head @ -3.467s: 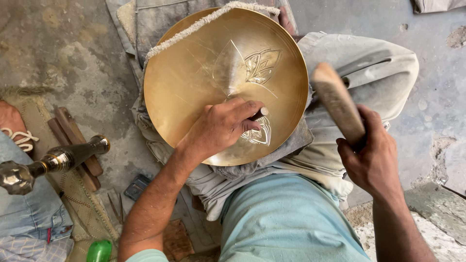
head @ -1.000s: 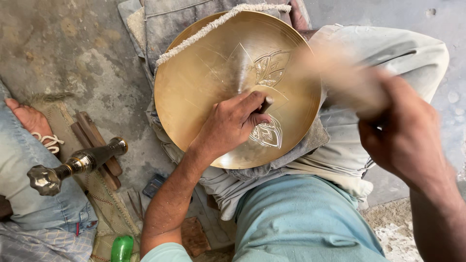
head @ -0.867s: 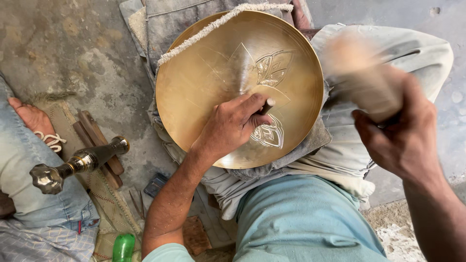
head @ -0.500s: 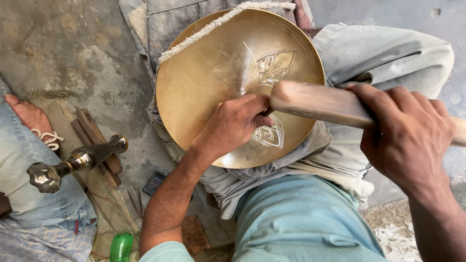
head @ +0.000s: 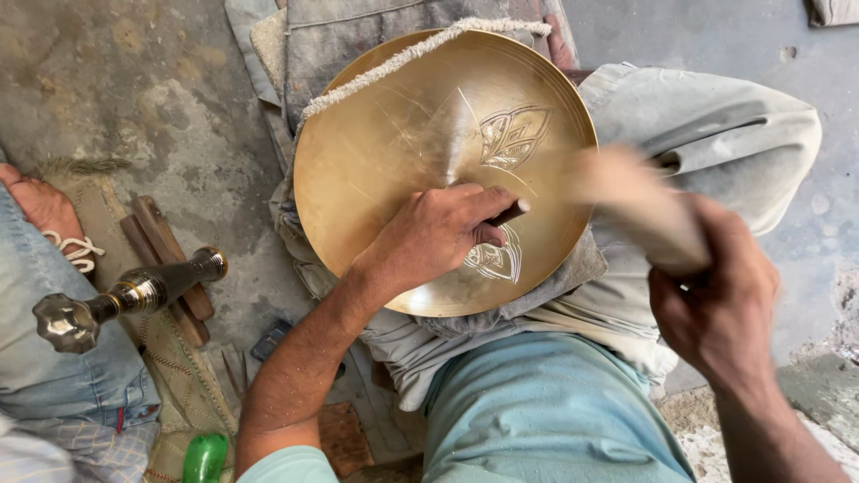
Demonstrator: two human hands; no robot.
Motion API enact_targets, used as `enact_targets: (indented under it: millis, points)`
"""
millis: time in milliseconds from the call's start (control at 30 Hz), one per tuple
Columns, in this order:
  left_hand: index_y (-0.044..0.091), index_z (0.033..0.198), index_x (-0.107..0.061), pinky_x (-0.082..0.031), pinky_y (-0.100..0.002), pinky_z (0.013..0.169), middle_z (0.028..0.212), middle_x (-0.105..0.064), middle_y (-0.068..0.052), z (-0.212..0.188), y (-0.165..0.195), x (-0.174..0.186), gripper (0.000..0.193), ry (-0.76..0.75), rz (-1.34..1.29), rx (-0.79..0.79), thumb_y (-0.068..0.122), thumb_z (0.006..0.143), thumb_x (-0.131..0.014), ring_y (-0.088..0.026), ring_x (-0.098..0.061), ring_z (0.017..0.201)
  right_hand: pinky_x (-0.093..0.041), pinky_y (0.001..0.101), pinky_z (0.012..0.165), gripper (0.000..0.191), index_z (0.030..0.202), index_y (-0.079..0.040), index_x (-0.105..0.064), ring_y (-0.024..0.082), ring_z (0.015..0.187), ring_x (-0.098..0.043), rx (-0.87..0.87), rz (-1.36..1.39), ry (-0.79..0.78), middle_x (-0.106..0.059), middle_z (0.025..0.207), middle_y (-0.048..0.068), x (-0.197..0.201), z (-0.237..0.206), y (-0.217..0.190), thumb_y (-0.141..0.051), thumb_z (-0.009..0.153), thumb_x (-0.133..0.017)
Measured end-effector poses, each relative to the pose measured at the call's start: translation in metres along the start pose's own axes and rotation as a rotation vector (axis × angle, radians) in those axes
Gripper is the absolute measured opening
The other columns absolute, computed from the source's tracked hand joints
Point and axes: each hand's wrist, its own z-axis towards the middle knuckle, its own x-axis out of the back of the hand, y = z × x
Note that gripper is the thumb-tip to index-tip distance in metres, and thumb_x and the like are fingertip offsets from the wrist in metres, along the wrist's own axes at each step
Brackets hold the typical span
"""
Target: The person sits on the floor with a brass plate on their lap and hammers a punch against the plate with a wooden mallet, chasing a floral pattern into the metal. They reposition the punch and rotate the plate between hammering passes, and at times scribe guide lines on the surface with a small tool.
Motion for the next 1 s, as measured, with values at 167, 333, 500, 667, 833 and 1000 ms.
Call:
enact_targets:
  millis: [167, 333, 500, 667, 833, 1000]
  points:
    - [0.015, 0.116, -0.065, -0.058, -0.043, 0.073, 0.092, -0.069, -0.009, 0.000, 0.001, 0.002, 0.027, -0.040, 0.085, -0.034, 0.012, 0.091, -0.075, -0.032, -0.072, 0.087, -0.054, 0.0414, 0.074, 0.057, 0.131, -0.004, -0.060, 0.028, 0.084, -0.066, -0.091, -0.183, -0.128, -0.069, 0.101, 0.017, -0.002, -0.012, 0.002, 0.006, 0.076, -0.070]
    - [0.017, 0.117, -0.065, -0.060, -0.039, 0.073, 0.091, -0.070, -0.006, 0.001, 0.002, 0.003, 0.026, -0.121, 0.105, -0.046, 0.010, 0.092, -0.071, -0.026, -0.074, 0.087, -0.056, 0.0363, 0.080, 0.055, 0.135, -0.010, -0.046, 0.020, 0.091, -0.066, -0.272, 0.161, 0.014, -0.066, 0.103, 0.009, -0.020, -0.031, 0.005, -0.003, 0.086, -0.069]
    - [0.022, 0.124, -0.066, -0.062, -0.038, 0.071, 0.088, -0.070, -0.002, -0.003, 0.000, -0.001, 0.035, -0.179, 0.145, -0.043, 0.003, 0.095, -0.061, -0.021, -0.076, 0.083, -0.055, 0.0383, 0.088, 0.047, 0.136, -0.012, -0.045, 0.023, 0.100, -0.066, -0.308, 0.409, 0.155, -0.066, 0.111, 0.009, -0.042, -0.060, 0.011, -0.010, 0.096, -0.071]
    - [0.023, 0.124, -0.066, -0.065, -0.033, 0.068, 0.092, -0.071, -0.002, -0.008, -0.001, -0.006, 0.031, -0.198, 0.156, -0.075, 0.005, 0.101, -0.055, -0.019, -0.076, 0.078, -0.056, 0.0438, 0.087, 0.060, 0.139, -0.003, -0.056, 0.031, 0.100, -0.070, -0.151, -0.169, -0.140, -0.071, 0.111, 0.022, -0.035, -0.071, 0.025, 0.004, 0.082, -0.073]
    - [0.011, 0.119, -0.058, -0.060, -0.037, 0.067, 0.092, -0.069, -0.003, -0.035, -0.003, 0.002, 0.033, 0.156, 0.100, 0.037, 0.033, 0.098, -0.069, -0.021, -0.074, 0.081, -0.060, 0.0374, 0.096, 0.060, 0.144, 0.003, -0.048, 0.024, 0.112, -0.072, -0.334, 0.194, -0.109, -0.072, 0.120, 0.020, -0.030, -0.051, 0.044, 0.002, 0.088, -0.071]
    - [0.011, 0.122, -0.057, -0.058, -0.039, 0.066, 0.097, -0.069, -0.005, -0.043, -0.008, -0.007, 0.037, 0.226, 0.131, 0.072, 0.035, 0.096, -0.071, -0.024, -0.073, 0.082, -0.059, 0.0355, 0.098, 0.053, 0.145, 0.004, -0.049, 0.024, 0.114, -0.072, -0.088, 0.083, -0.085, -0.072, 0.121, 0.021, -0.022, -0.025, 0.036, 0.004, 0.097, -0.071]
